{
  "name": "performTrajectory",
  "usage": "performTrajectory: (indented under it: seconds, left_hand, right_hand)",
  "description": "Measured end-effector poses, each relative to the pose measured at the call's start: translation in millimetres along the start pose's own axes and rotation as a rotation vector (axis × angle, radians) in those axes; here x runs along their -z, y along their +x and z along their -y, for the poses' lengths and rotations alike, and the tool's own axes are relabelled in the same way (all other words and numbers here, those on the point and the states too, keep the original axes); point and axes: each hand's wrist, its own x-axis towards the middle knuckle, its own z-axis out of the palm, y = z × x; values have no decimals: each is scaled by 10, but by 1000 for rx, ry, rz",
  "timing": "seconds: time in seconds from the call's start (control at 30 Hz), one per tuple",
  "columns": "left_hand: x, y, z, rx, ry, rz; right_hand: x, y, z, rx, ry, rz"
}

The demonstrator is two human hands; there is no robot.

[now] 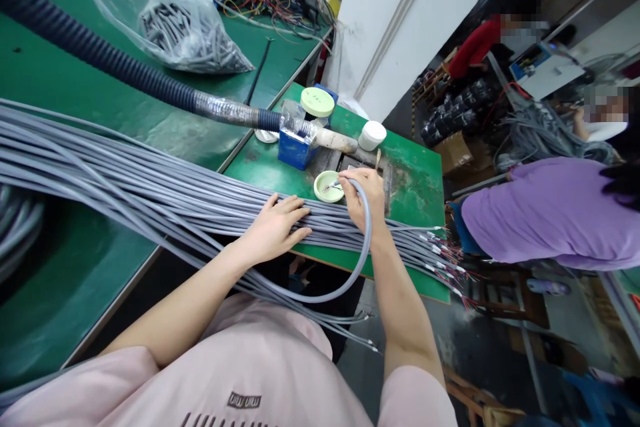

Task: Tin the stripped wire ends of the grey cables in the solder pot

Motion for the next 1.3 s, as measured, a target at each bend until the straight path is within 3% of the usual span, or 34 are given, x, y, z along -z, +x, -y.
performTrajectory:
  seconds: [0.73, 0.97, 1.13, 1.3]
  left_hand:
    - [1, 11, 29, -17, 44, 19]
    - [98, 17, 67, -30, -31, 107]
    - [205, 23, 111, -9, -182, 181]
    - [246, 34, 116, -3, -218, 206]
  right_hand:
    - [-124, 67, -110, -36, -46, 79]
    - [117, 205, -85, -55, -128, -7]
    - [257, 350, -304, -125, -222, -46]
    - [178, 418, -672, -145, -292, -43]
